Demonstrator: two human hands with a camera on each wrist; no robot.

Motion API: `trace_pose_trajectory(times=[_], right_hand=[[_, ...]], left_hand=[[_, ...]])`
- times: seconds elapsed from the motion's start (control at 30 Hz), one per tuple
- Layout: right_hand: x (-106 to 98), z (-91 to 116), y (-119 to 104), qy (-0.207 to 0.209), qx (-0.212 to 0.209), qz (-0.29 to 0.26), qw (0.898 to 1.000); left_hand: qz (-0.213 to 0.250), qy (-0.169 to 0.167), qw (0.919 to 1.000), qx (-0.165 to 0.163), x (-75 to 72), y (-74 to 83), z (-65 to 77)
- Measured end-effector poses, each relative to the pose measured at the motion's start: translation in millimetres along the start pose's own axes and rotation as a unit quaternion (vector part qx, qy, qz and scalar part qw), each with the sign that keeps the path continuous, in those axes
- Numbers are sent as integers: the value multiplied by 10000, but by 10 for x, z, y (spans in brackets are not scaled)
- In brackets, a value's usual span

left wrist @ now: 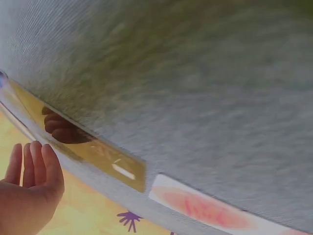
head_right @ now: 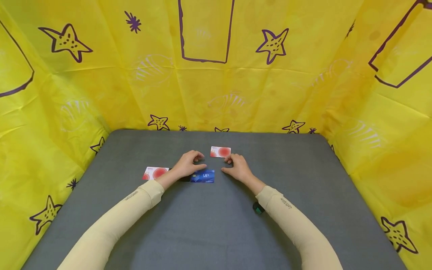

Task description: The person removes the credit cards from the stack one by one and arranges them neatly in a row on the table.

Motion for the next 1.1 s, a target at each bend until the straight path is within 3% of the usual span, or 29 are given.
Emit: trace_pose_trajectory(times=[0.57,1.1], right_hand=[[-121,-158,198,369,396,-50,9985],[-154,-317,281,273,761,38,9967]], left_hand=[[152,330,9989,-291,75,40,-301],[60,416,9978,-511,165,61,-492]])
Point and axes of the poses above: each hand's wrist, its own z-axis away from the middle knuckle, its own x-axis out of the palm, y = z × x, the point moved 5 cm from there along -z, towards the middle knuckle, and after that the axes turned 2 degrees about -x, right-handed, at the moved point
